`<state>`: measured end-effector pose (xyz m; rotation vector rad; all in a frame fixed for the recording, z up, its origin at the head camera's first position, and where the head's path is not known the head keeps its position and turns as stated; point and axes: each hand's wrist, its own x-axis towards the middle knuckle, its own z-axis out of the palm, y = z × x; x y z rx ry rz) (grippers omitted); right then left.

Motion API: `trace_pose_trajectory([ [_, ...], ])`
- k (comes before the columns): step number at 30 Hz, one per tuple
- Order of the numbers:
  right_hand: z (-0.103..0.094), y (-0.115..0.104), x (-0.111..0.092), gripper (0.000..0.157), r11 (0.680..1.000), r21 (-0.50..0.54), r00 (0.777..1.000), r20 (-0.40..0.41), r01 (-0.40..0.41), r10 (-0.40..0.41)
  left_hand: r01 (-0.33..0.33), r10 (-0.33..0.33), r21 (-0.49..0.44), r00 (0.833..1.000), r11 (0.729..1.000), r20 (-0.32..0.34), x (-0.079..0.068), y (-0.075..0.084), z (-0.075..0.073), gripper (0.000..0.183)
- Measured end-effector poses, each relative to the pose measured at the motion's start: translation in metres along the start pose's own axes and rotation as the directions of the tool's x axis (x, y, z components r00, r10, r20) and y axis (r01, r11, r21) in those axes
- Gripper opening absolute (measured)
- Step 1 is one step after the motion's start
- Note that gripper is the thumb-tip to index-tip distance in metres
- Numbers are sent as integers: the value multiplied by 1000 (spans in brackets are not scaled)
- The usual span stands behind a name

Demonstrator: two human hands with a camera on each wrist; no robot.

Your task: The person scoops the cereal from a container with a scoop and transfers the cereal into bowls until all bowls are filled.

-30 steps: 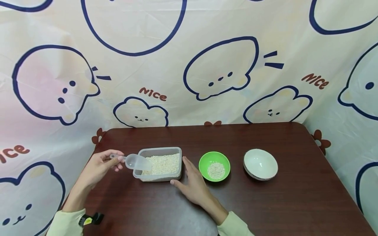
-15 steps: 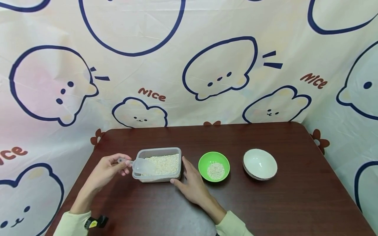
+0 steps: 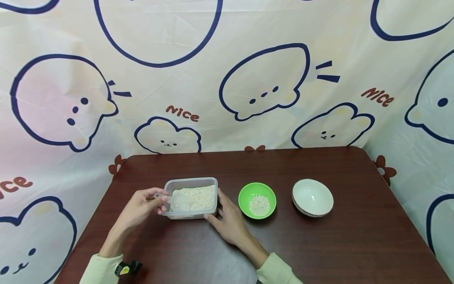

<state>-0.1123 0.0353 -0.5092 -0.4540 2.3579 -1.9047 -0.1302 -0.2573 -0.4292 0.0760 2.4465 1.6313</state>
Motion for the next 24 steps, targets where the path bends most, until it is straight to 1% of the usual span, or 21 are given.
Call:
trace_pose_trajectory([
  [4, 2, 0, 0, 89, 1000, 3, 1000, -7, 2, -2, -1, 2, -16, 1000, 1000, 14, 3, -3, 8, 23],
  [10, 3, 0, -1, 88, 1000, 2, 1000, -3, 3, -3, 3, -2, -61, 1000, 998, 4, 5, -8, 15, 24],
  [16, 1, -1, -1, 87, 1000, -21, 1000, -6, 0, -1, -11, 8, -112, 1000, 994, -28, 4, -13, 17, 25],
  [21, -1, -2, -1, 86, 1000, -6, 1000, 2, -7, 7, -26, 16, -165, 998, 986, -62, 3, -14, 18, 23],
  [24, -1, -2, -1, 86, 1000, 5, 1000, 7, -11, 11, -30, 14, -187, 996, 982, -87, 3, -15, 18, 25],
])
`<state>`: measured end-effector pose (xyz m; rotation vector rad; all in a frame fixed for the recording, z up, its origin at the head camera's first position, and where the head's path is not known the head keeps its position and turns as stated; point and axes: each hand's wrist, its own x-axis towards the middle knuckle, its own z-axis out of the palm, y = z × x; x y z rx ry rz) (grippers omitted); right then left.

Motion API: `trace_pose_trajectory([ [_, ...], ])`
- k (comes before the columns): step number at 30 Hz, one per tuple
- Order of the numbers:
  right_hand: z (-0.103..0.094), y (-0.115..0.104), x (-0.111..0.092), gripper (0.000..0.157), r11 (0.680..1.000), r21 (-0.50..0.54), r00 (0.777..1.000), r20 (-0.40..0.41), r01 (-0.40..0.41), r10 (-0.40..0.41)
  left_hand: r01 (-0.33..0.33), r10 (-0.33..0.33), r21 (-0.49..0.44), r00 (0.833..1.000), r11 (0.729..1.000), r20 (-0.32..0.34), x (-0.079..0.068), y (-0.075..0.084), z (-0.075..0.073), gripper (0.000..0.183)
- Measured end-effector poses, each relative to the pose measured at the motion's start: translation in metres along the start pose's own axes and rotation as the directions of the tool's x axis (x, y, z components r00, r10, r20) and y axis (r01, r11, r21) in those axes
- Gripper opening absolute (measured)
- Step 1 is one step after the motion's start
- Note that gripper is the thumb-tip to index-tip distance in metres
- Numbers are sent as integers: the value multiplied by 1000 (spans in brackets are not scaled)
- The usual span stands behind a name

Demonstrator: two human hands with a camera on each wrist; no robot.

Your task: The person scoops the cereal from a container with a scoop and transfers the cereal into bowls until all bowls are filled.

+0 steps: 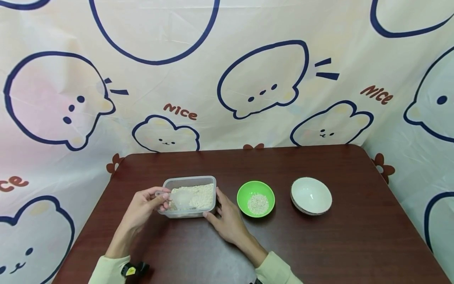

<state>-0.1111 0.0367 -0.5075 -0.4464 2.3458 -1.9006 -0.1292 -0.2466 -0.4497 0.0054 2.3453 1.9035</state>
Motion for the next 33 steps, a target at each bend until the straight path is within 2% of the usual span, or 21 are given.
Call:
trace_pose_trajectory([
  [14, 0, -2, 1, 85, 1000, 7, 1000, 4, 4, -4, -27, 16, -112, 995, 993, -102, -3, -5, -14, 36],
  [21, -1, -4, 1, 84, 1000, 1, 1000, -1, 17, -17, -61, 44, -149, 992, 987, -120, -5, -3, -19, 33],
  [27, -7, -12, -1, 83, 999, -12, 999, -23, 30, -30, -80, 58, -182, 991, 980, -123, -5, 3, -18, 34],
  [33, -20, -25, -7, 85, 999, -25, 999, -43, 31, -32, -123, 103, -194, 988, 973, -111, -1, 13, -8, 29],
])
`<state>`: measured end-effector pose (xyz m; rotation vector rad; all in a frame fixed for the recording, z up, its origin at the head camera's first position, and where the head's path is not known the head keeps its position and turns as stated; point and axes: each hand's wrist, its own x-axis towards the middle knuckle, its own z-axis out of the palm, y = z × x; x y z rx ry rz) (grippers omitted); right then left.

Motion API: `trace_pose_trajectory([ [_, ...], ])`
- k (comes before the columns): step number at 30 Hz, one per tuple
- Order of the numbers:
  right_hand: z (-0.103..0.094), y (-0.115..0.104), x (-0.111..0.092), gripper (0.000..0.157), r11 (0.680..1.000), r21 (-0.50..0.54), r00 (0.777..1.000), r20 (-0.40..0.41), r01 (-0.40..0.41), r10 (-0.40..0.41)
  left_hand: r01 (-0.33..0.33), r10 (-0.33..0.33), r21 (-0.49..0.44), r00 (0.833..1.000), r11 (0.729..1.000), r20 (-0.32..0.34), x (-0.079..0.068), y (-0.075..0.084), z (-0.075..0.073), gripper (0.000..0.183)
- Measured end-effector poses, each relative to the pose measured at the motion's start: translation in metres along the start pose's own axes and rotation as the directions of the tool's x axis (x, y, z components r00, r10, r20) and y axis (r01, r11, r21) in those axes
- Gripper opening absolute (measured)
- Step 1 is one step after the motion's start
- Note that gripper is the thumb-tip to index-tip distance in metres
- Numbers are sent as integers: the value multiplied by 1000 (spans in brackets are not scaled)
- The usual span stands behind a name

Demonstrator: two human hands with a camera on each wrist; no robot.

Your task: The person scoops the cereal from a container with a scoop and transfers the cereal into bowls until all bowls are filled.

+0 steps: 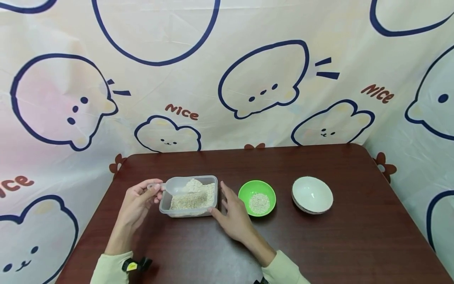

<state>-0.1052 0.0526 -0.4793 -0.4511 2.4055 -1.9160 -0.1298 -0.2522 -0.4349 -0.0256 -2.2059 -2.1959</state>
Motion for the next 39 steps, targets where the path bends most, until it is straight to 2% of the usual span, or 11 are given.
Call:
trace_pose_trajectory([
  [6, -18, -9, -7, 86, 999, -43, 1000, -11, 5, -6, 0, 2, -54, 999, 999, 40, 6, 3, 19, 20],
  [12, -43, -9, -14, 84, 991, -131, 999, -27, 18, -22, -6, 16, -100, 995, 995, 97, 13, 5, 42, 17],
  [19, -70, -7, -22, 75, 981, -195, 991, -123, 22, -47, 4, 15, -126, 988, 992, 152, 20, 6, 70, 16],
  [26, -94, -1, -34, 73, 937, -349, 976, -209, -21, -56, 52, -29, -118, 982, 992, 185, 24, 3, 95, 23],
  [32, -110, 11, -41, 78, 939, -341, 973, -228, -37, -44, 64, -40, -90, 968, 994, 246, 29, 2, 115, 29],
  [39, -120, 24, -47, 90, 950, -285, 982, -172, -125, 77, 78, -53, -73, 953, 994, 298, 34, 1, 136, 33],
])
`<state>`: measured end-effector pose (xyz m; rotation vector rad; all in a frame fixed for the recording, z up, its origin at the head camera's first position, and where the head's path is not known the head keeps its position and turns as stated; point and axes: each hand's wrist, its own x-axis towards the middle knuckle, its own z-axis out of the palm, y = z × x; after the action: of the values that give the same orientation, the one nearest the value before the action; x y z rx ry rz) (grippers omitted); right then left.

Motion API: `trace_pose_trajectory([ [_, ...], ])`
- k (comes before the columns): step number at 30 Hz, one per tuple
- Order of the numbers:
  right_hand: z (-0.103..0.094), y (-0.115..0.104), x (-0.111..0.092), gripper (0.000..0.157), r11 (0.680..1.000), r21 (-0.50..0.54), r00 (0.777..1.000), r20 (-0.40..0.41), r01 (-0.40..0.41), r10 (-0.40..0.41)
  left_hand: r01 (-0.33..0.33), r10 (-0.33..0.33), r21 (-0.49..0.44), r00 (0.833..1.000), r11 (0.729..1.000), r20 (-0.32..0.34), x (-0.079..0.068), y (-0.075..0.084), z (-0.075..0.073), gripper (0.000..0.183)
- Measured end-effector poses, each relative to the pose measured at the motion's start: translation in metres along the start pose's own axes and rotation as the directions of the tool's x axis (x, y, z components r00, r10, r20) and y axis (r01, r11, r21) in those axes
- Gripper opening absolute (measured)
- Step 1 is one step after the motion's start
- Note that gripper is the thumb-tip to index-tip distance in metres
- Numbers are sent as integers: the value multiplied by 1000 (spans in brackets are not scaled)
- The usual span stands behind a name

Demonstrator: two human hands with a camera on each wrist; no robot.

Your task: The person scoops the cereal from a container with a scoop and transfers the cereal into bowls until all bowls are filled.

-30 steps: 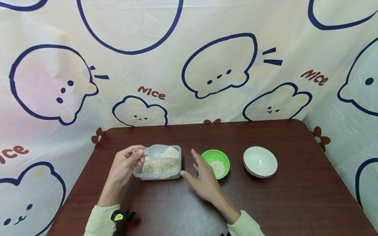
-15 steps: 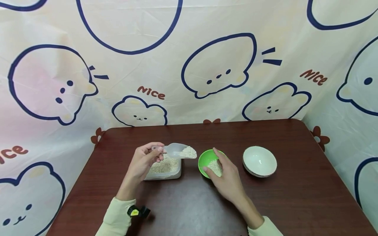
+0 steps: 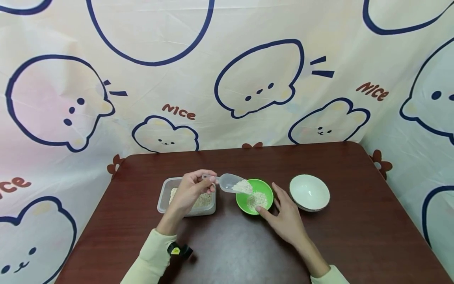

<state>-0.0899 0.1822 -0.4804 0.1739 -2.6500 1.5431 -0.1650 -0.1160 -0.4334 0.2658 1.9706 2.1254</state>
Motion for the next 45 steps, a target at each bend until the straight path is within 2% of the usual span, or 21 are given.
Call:
trace_pose_trajectory([
  [8, 4, 13, -1, 104, 998, 61, 998, 58, -9, 5, 14, -16, 78, 1000, 997, 26, 7, -1, 11, 26],
  [19, 4, 15, -1, 105, 996, 67, 996, 65, -59, 54, -19, 9, 220, 999, 975, 46, 10, 2, 19, 19],
  [31, 3, 14, 2, 103, 996, 74, 996, 69, -56, 51, -94, 72, 404, 995, 910, 69, 7, 26, 20, 15],
  [34, 3, 15, 1, 103, 996, 70, 996, 68, -54, 50, -95, 74, 423, 995, 901, 66, 7, 29, 20, 14],
  [45, 3, 16, -2, 103, 995, 71, 996, 62, -67, 62, -89, 65, 435, 995, 896, 69, 5, 35, 20, 13],
])
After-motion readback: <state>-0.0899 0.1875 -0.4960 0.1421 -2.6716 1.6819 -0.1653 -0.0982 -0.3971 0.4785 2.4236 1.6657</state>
